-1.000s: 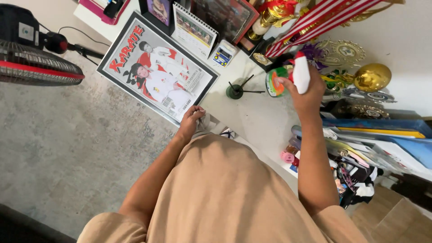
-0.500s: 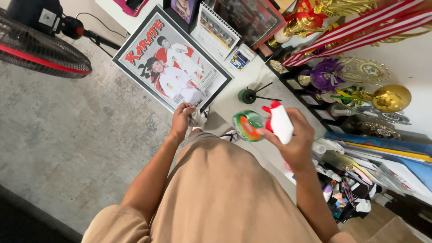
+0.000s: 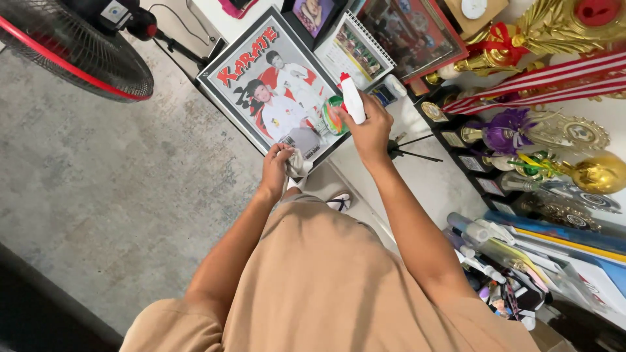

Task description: Clean a picture frame with a spray bottle and cloth, then wipe down the desk surface.

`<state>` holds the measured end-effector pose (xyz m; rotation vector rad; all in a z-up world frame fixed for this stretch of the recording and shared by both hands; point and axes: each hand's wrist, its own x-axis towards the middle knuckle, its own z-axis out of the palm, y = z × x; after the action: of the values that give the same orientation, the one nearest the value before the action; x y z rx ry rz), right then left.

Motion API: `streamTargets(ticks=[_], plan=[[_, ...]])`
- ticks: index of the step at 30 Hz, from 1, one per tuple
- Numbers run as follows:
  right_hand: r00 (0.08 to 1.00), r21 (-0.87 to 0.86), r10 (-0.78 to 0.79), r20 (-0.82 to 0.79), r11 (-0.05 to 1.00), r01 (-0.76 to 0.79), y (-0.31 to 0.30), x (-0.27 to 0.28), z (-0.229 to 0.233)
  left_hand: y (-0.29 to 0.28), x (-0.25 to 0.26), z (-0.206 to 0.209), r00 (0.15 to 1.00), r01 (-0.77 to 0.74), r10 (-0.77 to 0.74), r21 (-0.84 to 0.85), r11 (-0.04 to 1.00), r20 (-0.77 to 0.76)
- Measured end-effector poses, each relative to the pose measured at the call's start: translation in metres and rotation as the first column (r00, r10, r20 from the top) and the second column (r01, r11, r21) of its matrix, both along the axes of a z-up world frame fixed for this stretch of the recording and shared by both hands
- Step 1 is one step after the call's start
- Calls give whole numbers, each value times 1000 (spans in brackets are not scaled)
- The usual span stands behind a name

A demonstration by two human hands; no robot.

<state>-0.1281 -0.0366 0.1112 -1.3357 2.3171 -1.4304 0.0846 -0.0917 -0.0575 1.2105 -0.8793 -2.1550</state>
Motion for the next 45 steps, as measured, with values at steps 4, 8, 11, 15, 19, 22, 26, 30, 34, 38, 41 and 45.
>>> streamTargets(ticks=[4,8,11,15,19,22,26,30,34,38,41,45], plan=[[993,3,41,-109,999,-41,-10,-13,-29,-1,2,2,997,43,-42,15,999,-60],[998,68,33,-54,997,-29,-10,-14,-56,-3,1,5,996,59,-59,8,998,-68],[998,42,57,-22,998,-56,-7,-9,-56,-6,0,18,995,62,-61,13,998,-77],[994,39,111,1,993,-111,-6,-7,-53,-7,-3,26,995,77,-76,21,997,-64],[990,40,130,62,990,-132,-3,-9,-65,-7,-5,25,994,68,-65,34,997,-90],[990,48,110,89,992,-114,-1,-7,-67,-6,-4,24,993,63,-59,42,997,-102],[990,81,102,93,991,-109,2,-9,-72,-5,-3,19,992,62,-57,41,997,-111],[991,61,117,68,991,-122,6,-8,-76,-4,-2,26,992,57,-51,51,997,-117],[989,63,104,107,992,-111,8,-8,-79,-4,-2,29,993,73,-70,34,997,-91],[984,37,85,159,995,-92,12,-5,-79,-3,-3,24,993,78,-76,19,997,-88],[965,62,-53,258,997,38,33,8,-98,-6,-2,43,990,90,-80,79,993,-118],[877,247,-141,459,969,26,83,37,-104,0,-4,59,968,124,-70,218,968,-240]])
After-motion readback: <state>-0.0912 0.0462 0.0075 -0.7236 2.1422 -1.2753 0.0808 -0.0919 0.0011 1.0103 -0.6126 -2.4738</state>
